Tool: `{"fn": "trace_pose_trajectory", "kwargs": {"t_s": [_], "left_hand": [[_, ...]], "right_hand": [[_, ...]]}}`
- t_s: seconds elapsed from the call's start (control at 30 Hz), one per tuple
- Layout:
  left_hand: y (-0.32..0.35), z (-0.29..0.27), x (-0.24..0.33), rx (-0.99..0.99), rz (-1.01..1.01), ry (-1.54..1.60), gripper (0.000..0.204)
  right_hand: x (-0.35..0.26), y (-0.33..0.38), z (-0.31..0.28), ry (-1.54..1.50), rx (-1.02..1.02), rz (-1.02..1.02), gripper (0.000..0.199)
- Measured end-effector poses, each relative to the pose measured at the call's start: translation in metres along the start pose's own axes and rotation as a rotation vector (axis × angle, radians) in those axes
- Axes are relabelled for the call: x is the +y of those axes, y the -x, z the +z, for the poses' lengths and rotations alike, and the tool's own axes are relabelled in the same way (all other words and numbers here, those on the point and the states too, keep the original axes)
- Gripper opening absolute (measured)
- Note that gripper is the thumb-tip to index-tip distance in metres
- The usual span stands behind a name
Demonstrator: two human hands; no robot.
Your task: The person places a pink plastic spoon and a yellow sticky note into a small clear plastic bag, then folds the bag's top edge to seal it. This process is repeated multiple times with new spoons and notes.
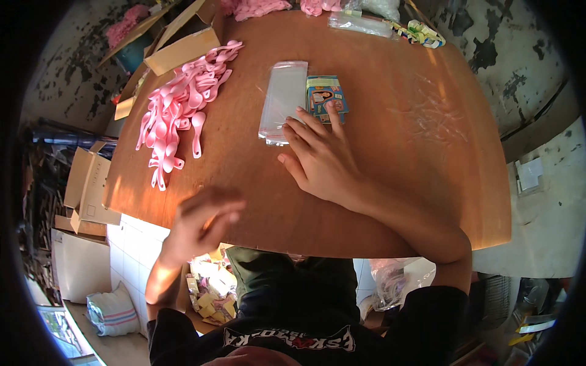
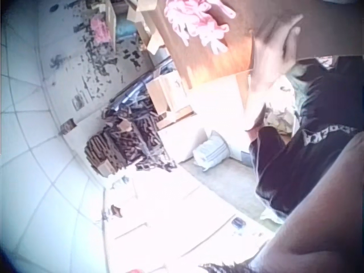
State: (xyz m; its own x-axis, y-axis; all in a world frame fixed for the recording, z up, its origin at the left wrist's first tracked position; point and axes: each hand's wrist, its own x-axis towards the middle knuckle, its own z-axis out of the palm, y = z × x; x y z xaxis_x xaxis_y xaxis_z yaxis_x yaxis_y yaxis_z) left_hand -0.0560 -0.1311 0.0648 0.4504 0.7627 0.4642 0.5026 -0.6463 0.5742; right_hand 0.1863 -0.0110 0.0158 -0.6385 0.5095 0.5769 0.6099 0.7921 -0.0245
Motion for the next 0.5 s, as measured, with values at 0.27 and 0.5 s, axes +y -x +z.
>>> {"fn": "trace_pose_trajectory", "kwargs": {"t_s": [0.27, 0.5], "left_hand": [[-0.096, 0.036, -0.101, 0.079, 0.257, -0.152, 0.033], [-0.094, 0.042, -0.115, 0.325, -0.207, 0.599, 0.026]], "right_hand": [[0.007, 0.001, -0.007, -0.307, 0.191, -0.074, 0.030], [0.068, 0.002, -0.006, -0.051, 0.118, 0.178, 0.034]]}}
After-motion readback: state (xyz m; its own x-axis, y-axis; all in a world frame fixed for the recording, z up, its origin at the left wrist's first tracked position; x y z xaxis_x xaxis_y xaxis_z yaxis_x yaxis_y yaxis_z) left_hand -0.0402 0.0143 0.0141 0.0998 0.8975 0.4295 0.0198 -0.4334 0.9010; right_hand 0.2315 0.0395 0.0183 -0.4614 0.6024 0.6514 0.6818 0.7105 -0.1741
